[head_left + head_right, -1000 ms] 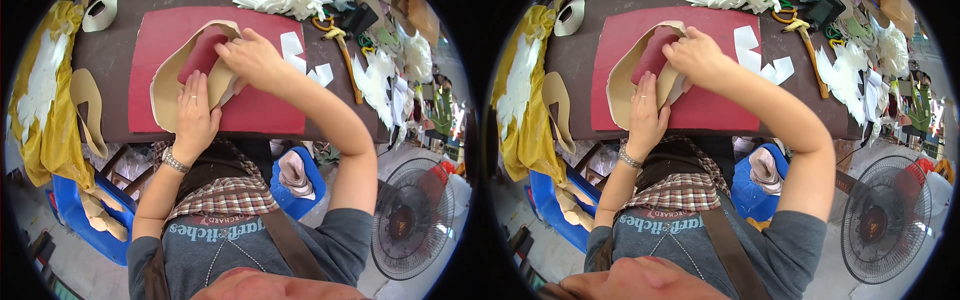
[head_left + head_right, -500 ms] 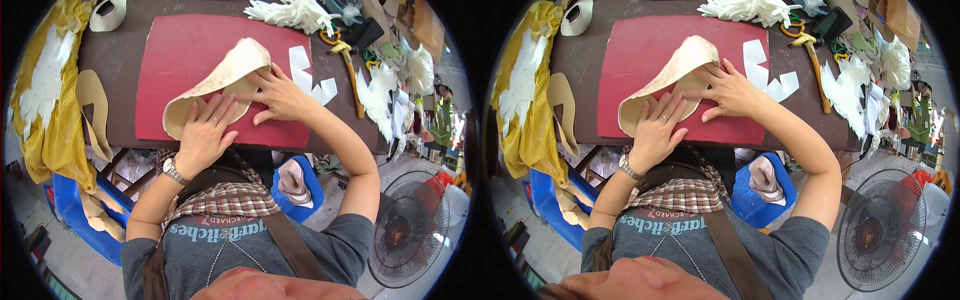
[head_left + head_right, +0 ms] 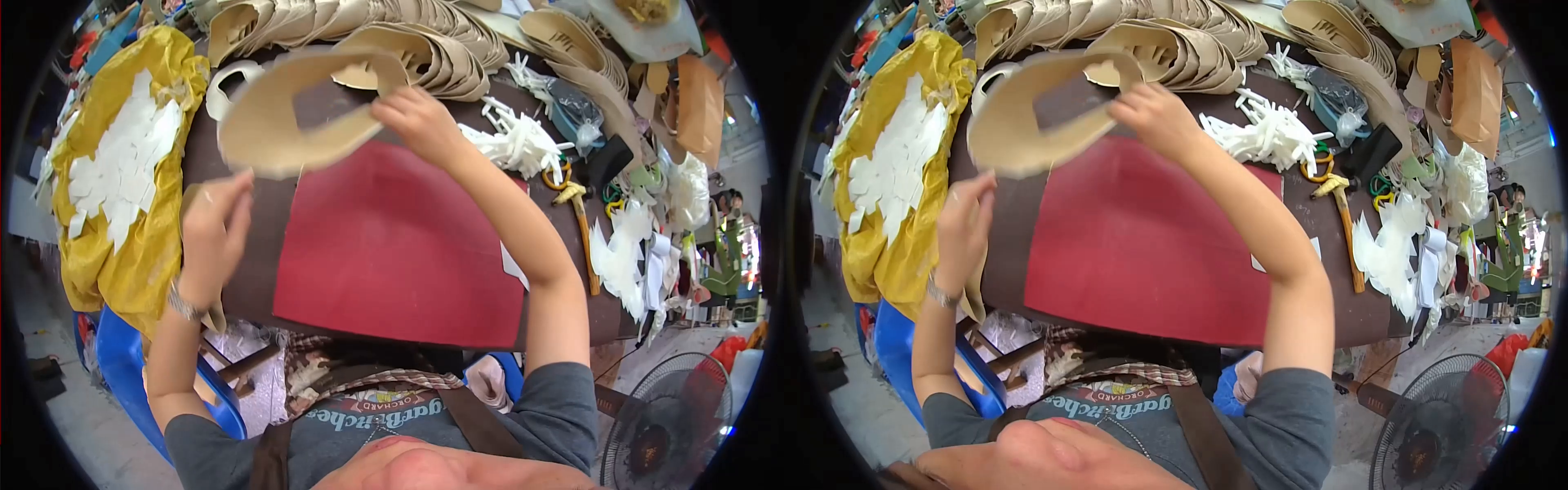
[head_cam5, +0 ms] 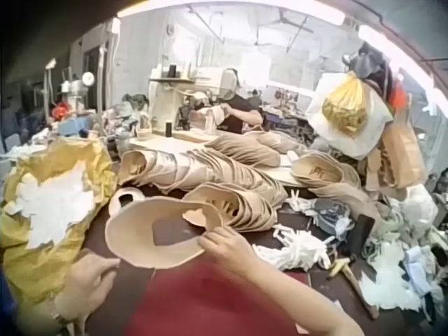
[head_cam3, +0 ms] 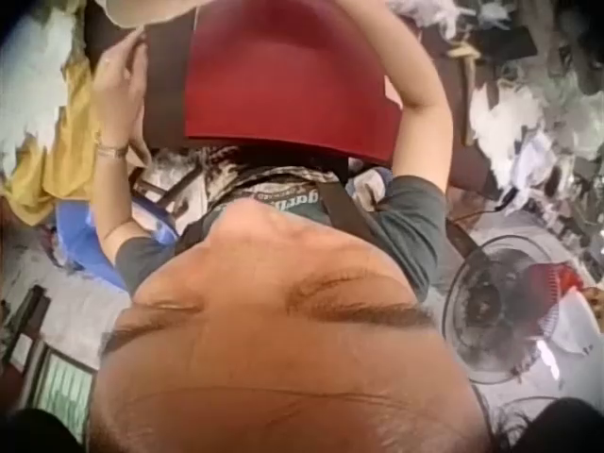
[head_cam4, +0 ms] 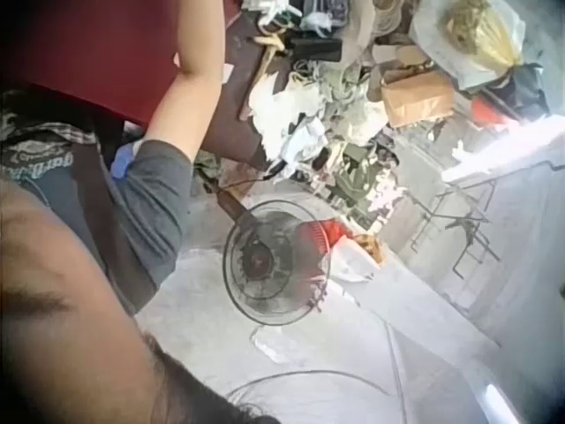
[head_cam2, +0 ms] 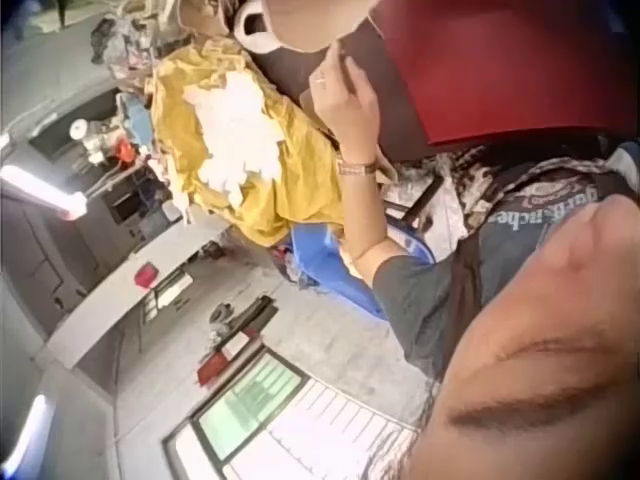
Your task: Assembling and inspecting leather and fabric components for shoe manufacturing at a workshop table.
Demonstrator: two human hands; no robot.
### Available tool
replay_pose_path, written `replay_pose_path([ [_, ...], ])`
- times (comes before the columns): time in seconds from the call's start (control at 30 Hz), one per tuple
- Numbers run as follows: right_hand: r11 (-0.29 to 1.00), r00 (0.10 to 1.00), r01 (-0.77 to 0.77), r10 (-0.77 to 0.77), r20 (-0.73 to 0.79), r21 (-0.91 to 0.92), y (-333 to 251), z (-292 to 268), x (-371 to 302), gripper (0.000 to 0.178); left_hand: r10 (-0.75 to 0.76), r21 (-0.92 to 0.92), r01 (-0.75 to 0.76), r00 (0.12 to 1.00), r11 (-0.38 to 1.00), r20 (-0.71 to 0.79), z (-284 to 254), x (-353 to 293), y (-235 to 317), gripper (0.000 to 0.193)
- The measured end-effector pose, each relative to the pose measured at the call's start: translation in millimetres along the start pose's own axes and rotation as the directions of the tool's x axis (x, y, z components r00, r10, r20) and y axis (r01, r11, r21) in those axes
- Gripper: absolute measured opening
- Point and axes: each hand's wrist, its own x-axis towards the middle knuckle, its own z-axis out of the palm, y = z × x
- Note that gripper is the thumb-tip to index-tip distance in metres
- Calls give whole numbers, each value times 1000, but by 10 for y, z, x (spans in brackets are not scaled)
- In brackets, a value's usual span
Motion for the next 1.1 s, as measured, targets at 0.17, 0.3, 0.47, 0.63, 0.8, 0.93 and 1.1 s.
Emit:
replay_pose_path([
  [0.17,835,896,-209,372,243,-509,508,375,37,18,89,170,-74,993,983,-80,763,1009,-1007,34],
  [0.3,916,924,-286,342,174,-279,-295,200,-31,29,-120,439,60,987,897,111,989,1209,-1809,39],
  [0.47,854,882,-445,364,301,271,-1390,-703,-862,22,157,187,-178,980,966,121,673,985,-734,37],
  [0.63,458,550,-818,800,239,348,-1778,-1422,-1597,17,473,-315,-376,813,871,339,724,64,1103,43],
  [0.8,177,201,-952,977,74,248,-1745,-1825,-1975,12,546,-534,-257,671,806,501,672,-340,1554,44],
  [0.93,202,201,-979,978,-61,4,-1547,-2135,-2424,16,429,-394,-284,833,874,351,764,-101,1547,39],
  [1.1,100,229,-926,917,-328,-365,-740,-2489,-3245,18,167,-289,-12,837,957,520,1153,-160,1205,31],
])
